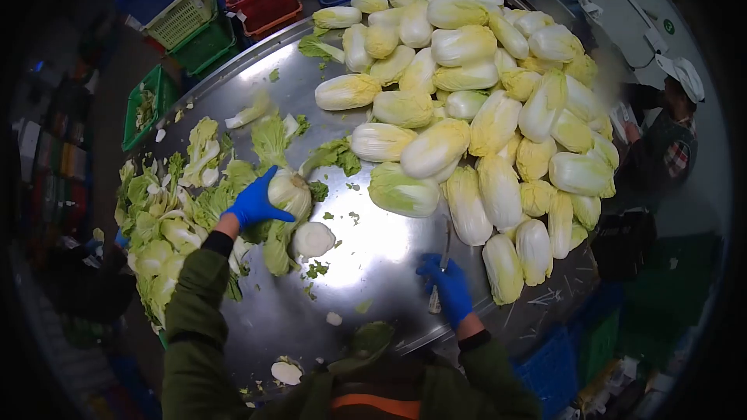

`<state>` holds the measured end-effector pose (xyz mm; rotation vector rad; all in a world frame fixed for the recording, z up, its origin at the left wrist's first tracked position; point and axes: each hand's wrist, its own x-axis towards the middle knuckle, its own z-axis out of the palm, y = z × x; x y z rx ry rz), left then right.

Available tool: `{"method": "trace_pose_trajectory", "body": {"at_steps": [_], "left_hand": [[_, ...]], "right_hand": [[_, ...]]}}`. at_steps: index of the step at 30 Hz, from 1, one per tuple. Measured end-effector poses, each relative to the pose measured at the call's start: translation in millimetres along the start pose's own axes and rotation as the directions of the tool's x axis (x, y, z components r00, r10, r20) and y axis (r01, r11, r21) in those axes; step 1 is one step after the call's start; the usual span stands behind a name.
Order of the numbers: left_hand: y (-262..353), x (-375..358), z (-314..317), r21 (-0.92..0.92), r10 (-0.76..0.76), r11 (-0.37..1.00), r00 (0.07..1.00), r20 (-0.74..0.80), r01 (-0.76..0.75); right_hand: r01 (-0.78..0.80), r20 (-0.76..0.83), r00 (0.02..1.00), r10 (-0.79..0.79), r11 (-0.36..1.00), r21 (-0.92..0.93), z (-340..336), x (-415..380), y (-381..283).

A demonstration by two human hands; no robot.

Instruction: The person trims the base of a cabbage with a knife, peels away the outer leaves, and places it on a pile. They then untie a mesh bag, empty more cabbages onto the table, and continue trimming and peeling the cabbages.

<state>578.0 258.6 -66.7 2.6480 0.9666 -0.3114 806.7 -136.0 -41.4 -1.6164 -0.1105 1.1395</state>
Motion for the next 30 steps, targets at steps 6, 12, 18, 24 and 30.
{"method": "trace_pose_trajectory", "body": {"at_steps": [6,12,18,24,30], "left_hand": [[29.9,-87.5,24.1,-0.24,-0.193,0.954,0.98,-0.036,0.179],[42.7,-259.3,54.9,-0.177,-0.519,0.838,0.854,0.028,0.516],[46.9,-340.6,116.0,-0.584,-0.578,0.681,0.814,-0.059,0.441],[53.9,-328.9,110.5,-0.471,-0.66,0.671,0.751,-0.028,0.572],[56.1,-326.8,113.8,-0.413,-0.666,0.697,0.742,-0.072,0.586]], "right_hand": [[0.296,0.308,0.939,-0.152,0.811,-0.505,49.7,-19.3,31.7],[0.058,0.607,0.777,0.167,0.941,-0.333,122.1,-60.0,56.6],[0.419,0.734,0.665,0.138,0.745,-0.52,184.2,-78.4,116.5],[0.764,0.73,0.624,-0.279,0.416,-0.494,222.5,-83.3,122.7],[0.76,0.736,0.648,-0.198,0.232,-0.607,236.6,-88.9,119.5]]}}
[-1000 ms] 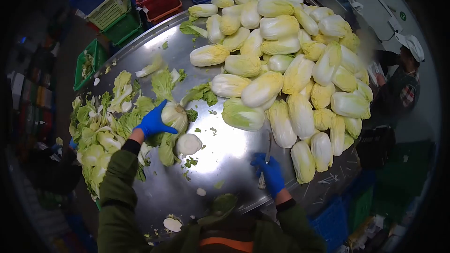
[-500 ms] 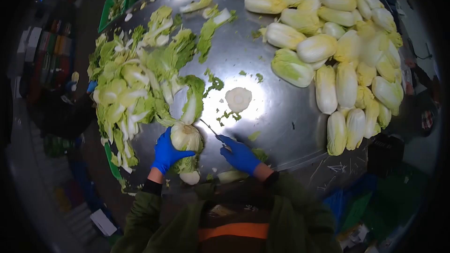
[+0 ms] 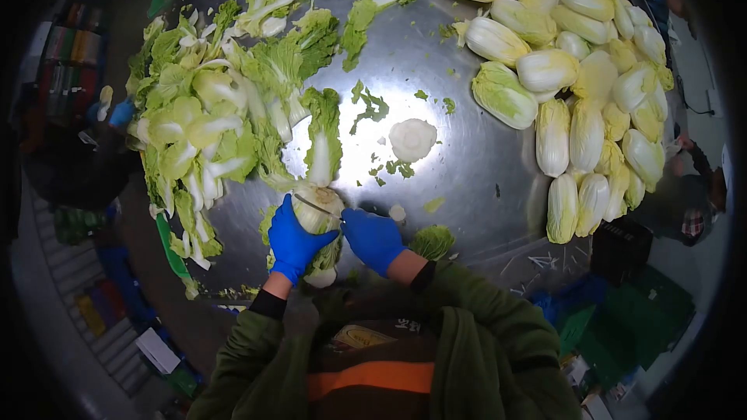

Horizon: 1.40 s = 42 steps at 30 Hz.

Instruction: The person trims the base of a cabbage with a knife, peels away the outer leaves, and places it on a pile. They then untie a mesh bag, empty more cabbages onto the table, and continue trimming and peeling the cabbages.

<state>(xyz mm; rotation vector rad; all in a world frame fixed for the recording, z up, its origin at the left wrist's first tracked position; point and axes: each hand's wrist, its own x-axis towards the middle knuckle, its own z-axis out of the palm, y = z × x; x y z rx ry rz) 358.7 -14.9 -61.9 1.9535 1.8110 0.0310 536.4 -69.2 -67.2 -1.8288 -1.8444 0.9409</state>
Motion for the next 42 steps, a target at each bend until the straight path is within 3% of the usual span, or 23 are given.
{"method": "trace_pose_trajectory", "body": {"at_steps": [9,16,18,20,24,25,26,27,28,30,31,32,33,34,35,36,37,38,39,40,41,42], "left_hand": [[2.7,-0.8,0.4,-0.022,-0.005,1.0,1.0,0.011,0.006],[10.4,-3.0,-0.6,0.017,0.01,1.0,0.999,0.044,-0.011],[11.5,-7.6,3.0,0.049,0.051,0.998,0.999,-0.018,-0.05],[12.3,-2.1,0.9,0.09,0.037,0.995,0.999,0.01,-0.038],[-17.8,9.0,-13.3,-0.041,0.023,0.999,0.998,0.057,-0.02],[-34.2,20.2,-17.0,-0.344,0.06,0.939,0.981,0.185,0.007],[-51.5,34.6,-18.7,-0.607,0.147,0.792,0.946,0.291,0.064],[-64.7,49.7,-19.6,-0.653,0.184,0.744,0.898,0.399,0.137],[-75.6,57.4,-16.9,-0.656,0.203,0.747,0.903,0.378,0.107],[-83.6,57.7,-27.4,-0.772,0.232,0.559,0.837,0.495,0.302],[-91.1,52.9,-31.1,-0.775,0.238,0.557,0.836,0.494,0.299],[-98.9,46.9,-33.2,-0.82,0.221,0.459,0.851,0.477,0.341],[-105.6,41.8,-36.7,-0.858,0.202,0.355,0.866,0.458,0.371],[-109.4,33.9,-39.3,-0.864,0.212,0.352,0.869,0.448,0.36],[-110.5,19.8,-39.9,-0.906,0.181,0.399,0.957,0.227,0.139],[-108.3,7.2,-42.1,-0.891,0.16,0.446,0.987,-0.009,-0.08],[-100.5,-6.4,-53.2,-0.863,0.168,0.478,0.982,-0.091,-0.162],[-100.4,-19.5,-60.8,-0.869,0.167,0.466,0.981,-0.098,-0.166],[-103.0,-32.9,-67.0,-0.844,0.218,0.485,0.966,-0.137,-0.229],[-107.4,-44.9,-69.2,-0.814,0.265,0.503,0.948,-0.175,-0.291],[-115.3,-51.9,-53.7,-0.876,0.187,0.389,0.955,-0.229,-0.286],[-122.8,-58.6,-43.7,-0.879,0.173,0.383,0.957,-0.234,-0.284]], "right_hand": [[0.013,0.112,0.994,0.01,0.98,-0.2,22.8,5.5,9.9],[0.023,0.134,0.991,0.008,0.973,-0.231,44.6,17.8,35.8],[-0.033,0.183,0.981,0.067,0.983,-0.183,62.6,25.3,46.8],[-0.014,0.135,0.99,0.039,0.983,-0.182,64.1,32.7,52.8],[-0.016,0.173,0.984,0.044,0.987,-0.16,70.8,30.3,53.9],[-0.05,0.182,0.98,0.074,0.99,-0.13,71.5,31.0,54.9],[-0.085,0.184,0.977,0.102,0.991,-0.101,69.3,33.3,55.5],[-0.073,0.179,0.98,0.091,0.992,-0.103,64.3,32.1,56.9],[-0.071,0.143,0.986,0.086,0.992,-0.104,57.3,27.2,61.0],[-0.084,0.131,0.986,0.1,0.989,-0.125,38.6,4.4,71.3],[-0.086,0.151,0.983,0.107,0.986,-0.142,27.3,-10.6,71.2],[-0.081,0.151,0.983,0.105,0.985,-0.153,16.8,-22.8,60.0],[-0.267,0.121,0.96,0.254,0.958,0.107,4.9,-33.0,44.2],[-0.418,0.125,0.907,0.401,0.831,0.368,-2.5,-37.1,29.3],[-0.548,0.243,0.83,0.502,0.655,0.52,-0.7,-30.3,12.0],[-0.457,0.246,0.872,0.424,0.526,0.717,8.4,-20.0,-7.8],[-0.353,0.228,0.91,0.345,0.359,0.864,18.5,-8.4,-31.1],[-0.381,0.308,0.903,0.3,0.226,0.897,11.4,0.9,-68.7],[-0.46,0.396,0.871,0.292,0.199,0.865,24.3,5.9,-89.0],[-0.371,0.224,0.905,0.363,0.411,0.833,40.2,8.8,-113.8],[-0.373,0.206,0.899,0.387,0.431,0.821,49.6,9.6,-122.9],[-0.38,0.19,0.891,0.411,0.448,0.809,62.1,9.6,-128.4]]}}
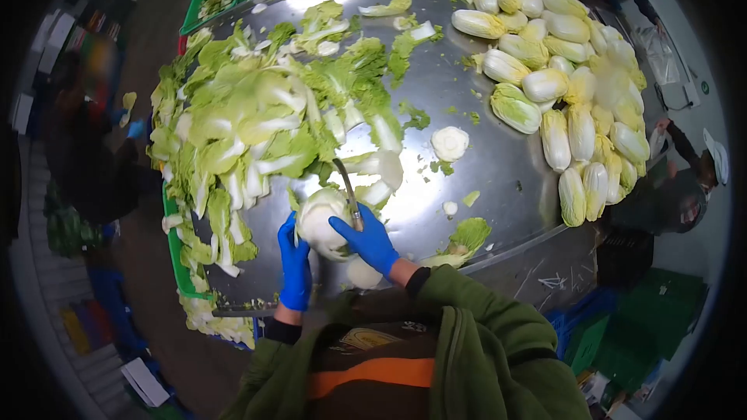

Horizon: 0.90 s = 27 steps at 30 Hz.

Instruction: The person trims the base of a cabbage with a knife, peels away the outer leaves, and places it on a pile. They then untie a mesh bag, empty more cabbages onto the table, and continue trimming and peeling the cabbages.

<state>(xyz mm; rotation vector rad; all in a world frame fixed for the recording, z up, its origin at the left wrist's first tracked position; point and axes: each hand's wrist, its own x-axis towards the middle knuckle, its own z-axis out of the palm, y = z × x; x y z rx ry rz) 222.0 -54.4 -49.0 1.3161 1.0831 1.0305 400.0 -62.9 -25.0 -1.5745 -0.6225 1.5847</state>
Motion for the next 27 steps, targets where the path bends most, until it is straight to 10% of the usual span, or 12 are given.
{"method": "trace_pose_trajectory", "body": {"at_steps": [1,3,16,19,20,22,24,27], "left_hand": [[-10.0,-7.9,-1.1,-0.113,-0.14,0.986,0.981,-0.132,0.126],[-25.9,-18.4,3.3,-0.032,-0.18,0.983,0.93,-0.321,0.179],[-62.1,74.5,-63.3,0.032,-0.088,0.995,0.978,-0.187,0.096],[-94.8,90.9,-96.4,-0.108,-0.485,0.874,0.84,-0.243,0.474],[-99.5,87.7,-104.1,0.143,-0.233,0.945,0.913,-0.336,0.294],[-59.0,74.2,-83.0,0.678,0.261,0.685,0.78,-0.569,0.265],[-20.7,53.6,-49.1,0.692,0.483,0.716,0.783,-0.392,-0.096],[5.4,35.8,-3.9,0.751,0.352,0.618,0.936,-0.003,-0.23]], "right_hand": [[0.0,0.011,1.0,0.0,1.0,-0.02,9.4,2.4,15.2],[0.509,-0.093,0.81,-0.579,0.773,-0.38,26.4,3.6,44.0],[0.203,-0.014,0.972,-0.236,0.863,-0.463,21.5,79.4,-7.9],[0.177,-0.024,0.977,-0.211,0.869,-0.462,16.7,77.1,-14.5],[0.085,-0.047,0.992,-0.114,0.908,-0.41,13.6,75.2,-17.2],[0.05,-0.047,0.996,-0.071,0.933,-0.356,4.7,83.7,-10.9],[0.092,-0.164,0.971,-0.173,0.907,-0.411,11.5,83.3,-0.2],[0.228,-0.107,0.931,-0.349,0.785,-0.576,30.4,78.1,-9.4]]}}
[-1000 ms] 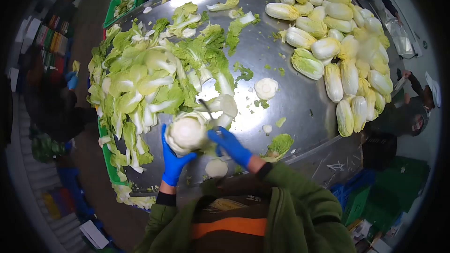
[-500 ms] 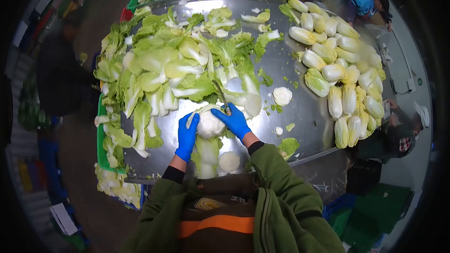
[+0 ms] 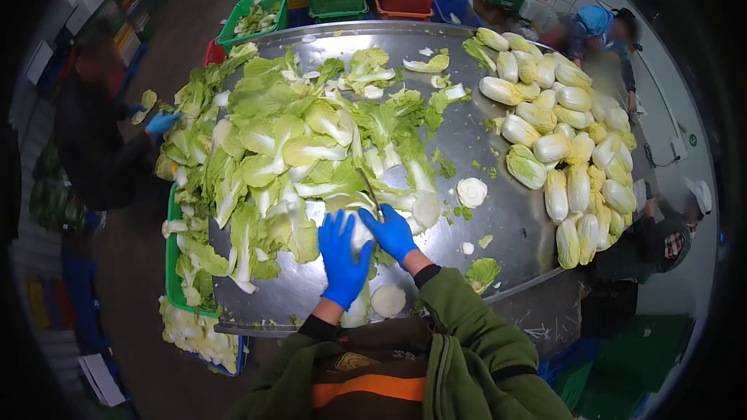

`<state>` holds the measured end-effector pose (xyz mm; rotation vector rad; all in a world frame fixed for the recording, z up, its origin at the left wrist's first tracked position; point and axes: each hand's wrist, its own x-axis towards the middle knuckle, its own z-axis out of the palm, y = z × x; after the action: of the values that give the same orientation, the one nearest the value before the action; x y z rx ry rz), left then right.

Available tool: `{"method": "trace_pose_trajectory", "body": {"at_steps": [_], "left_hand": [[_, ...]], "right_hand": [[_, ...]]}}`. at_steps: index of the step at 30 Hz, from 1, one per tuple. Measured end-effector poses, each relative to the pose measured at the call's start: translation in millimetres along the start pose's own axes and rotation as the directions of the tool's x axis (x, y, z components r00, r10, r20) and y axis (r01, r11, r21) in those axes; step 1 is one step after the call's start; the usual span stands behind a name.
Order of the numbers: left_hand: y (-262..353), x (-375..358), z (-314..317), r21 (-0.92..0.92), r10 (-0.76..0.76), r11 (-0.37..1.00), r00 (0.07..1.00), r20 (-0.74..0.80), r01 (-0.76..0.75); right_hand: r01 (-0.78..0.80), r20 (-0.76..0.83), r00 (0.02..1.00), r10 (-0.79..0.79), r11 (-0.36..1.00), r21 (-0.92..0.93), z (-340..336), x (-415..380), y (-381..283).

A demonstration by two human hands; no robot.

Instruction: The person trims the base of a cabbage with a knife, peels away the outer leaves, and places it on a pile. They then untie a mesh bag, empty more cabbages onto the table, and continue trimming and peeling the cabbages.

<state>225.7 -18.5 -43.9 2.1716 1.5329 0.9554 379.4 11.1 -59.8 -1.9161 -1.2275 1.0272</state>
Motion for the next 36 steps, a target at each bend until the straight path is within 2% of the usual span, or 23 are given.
{"method": "trace_pose_trajectory", "body": {"at_steps": [4,6,9,11,13,15,16,17,18,19,21,23,24,25,26,27,28,29,31,32,34,35,36], "left_hand": [[5.7,-0.1,-11.5,0.073,-0.018,0.997,0.991,0.13,0.008],[-7.6,-13.1,-17.9,0.04,-0.067,0.997,0.99,0.122,0.063],[-43.8,-41.3,-32.4,-0.107,-0.14,0.985,0.987,-0.074,0.132],[-60.4,-48.0,-59.7,-0.113,-0.285,0.953,0.958,-0.019,0.282],[-80.7,-54.6,-75.2,-0.039,-0.277,0.96,0.96,0.038,0.278],[-109.6,-63.9,-76.5,0.056,-0.345,0.938,0.916,0.205,0.341],[-112.6,-60.0,-84.4,0.055,-0.427,0.901,0.858,0.284,0.43],[-115.5,-57.1,-84.2,0.054,-0.431,0.899,0.858,0.28,0.435],[-117.5,-54.7,-83.4,0.067,-0.333,0.943,0.899,0.285,0.327],[-119.3,-53.1,-82.5,0.081,-0.231,0.973,0.929,0.29,0.217],[-122.6,-48.8,-75.6,0.104,-0.297,0.955,0.898,0.325,0.278],[-135.1,-48.3,-70.9,0.134,-0.36,0.933,0.863,0.354,0.334],[-145.6,-48.2,-68.4,-0.238,-0.468,0.751,0.751,0.466,0.616],[-152.6,-47.2,-68.7,-0.517,-0.483,0.364,0.632,0.607,0.775],[-152.9,-49.4,-70.0,-0.517,-0.491,0.37,0.635,0.596,0.771],[-150.1,-56.4,-70.7,-0.647,-0.502,0.166,0.628,0.594,0.744],[-148.8,-59.4,-71.6,-0.741,-0.51,-0.047,0.621,0.595,0.67],[-146.9,-58.4,-72.7,-0.742,-0.519,-0.045,0.619,0.59,0.669],[-137.9,-61.5,-73.9,-0.814,-0.55,-0.275,0.611,0.57,0.512],[-142.4,-66.1,-66.3,-0.832,-0.554,-0.349,0.621,0.554,0.431],[-133.6,-58.7,-57.0,-0.852,-0.588,-0.404,0.619,0.521,0.333],[-128.0,-53.1,-52.1,-0.86,-0.619,-0.449,0.609,0.495,0.242],[-123.3,-48.2,-48.2,-0.857,-0.614,-0.458,0.612,0.498,0.237]], "right_hand": [[-0.218,0.164,0.965,0.207,0.974,0.055,-20.1,20.1,-3.1],[-0.235,0.182,0.961,0.208,0.962,0.141,-22.2,24.9,26.7],[-0.295,0.245,0.942,0.232,0.918,0.265,-26.6,19.0,59.0],[-0.329,0.201,0.943,0.265,0.829,0.453,-27.0,9.9,75.4],[-0.42,0.215,0.907,0.362,0.75,0.51,-26.5,0.9,101.3],[-0.081,0.007,0.997,0.083,0.947,0.312,-14.0,-13.3,139.8],[-0.148,-0.005,0.987,0.162,0.912,0.382,-5.7,-28.1,137.0],[-0.211,-0.009,0.97,0.241,0.869,0.447,5.5,-45.5,134.0],[-0.091,-0.13,0.974,0.184,0.85,0.519,27.4,-58.0,143.9],[-0.06,-0.227,0.964,0.138,0.945,0.321,47.8,-63.2,156.8],[-0.04,-0.331,0.934,0.134,0.96,0.277,77.9,-54.8,133.1],[-0.149,-0.257,0.93,0.263,0.908,0.392,107.2,-17.4,100.6],[-0.206,-0.159,0.926,0.343,0.81,0.549,120.4,6.6,79.8],[-0.266,-0.046,0.915,0.401,0.683,0.68,130.9,33.6,57.4],[-0.276,0.002,0.921,0.389,0.651,0.707,139.2,60.9,30.2],[-0.293,0.053,0.924,0.379,0.613,0.734,143.0,83.2,3.7],[-0.403,0.245,0.912,0.33,0.605,0.686,130.4,95.6,-33.0],[-0.502,0.428,0.86,0.278,0.61,0.613,118.0,103.9,-64.2],[-0.425,0.356,0.902,0.244,0.642,0.638,122.2,117.4,-79.6],[-0.442,0.476,0.873,0.107,0.588,0.677,105.4,110.6,-76.2],[-0.447,0.474,0.865,0.166,0.686,0.574,93.5,82.7,-52.4],[-0.445,0.481,0.865,0.139,0.657,0.609,97.9,63.2,-33.4],[-0.371,0.487,0.869,0.082,0.759,0.535,89.6,34.0,-30.1]]}}
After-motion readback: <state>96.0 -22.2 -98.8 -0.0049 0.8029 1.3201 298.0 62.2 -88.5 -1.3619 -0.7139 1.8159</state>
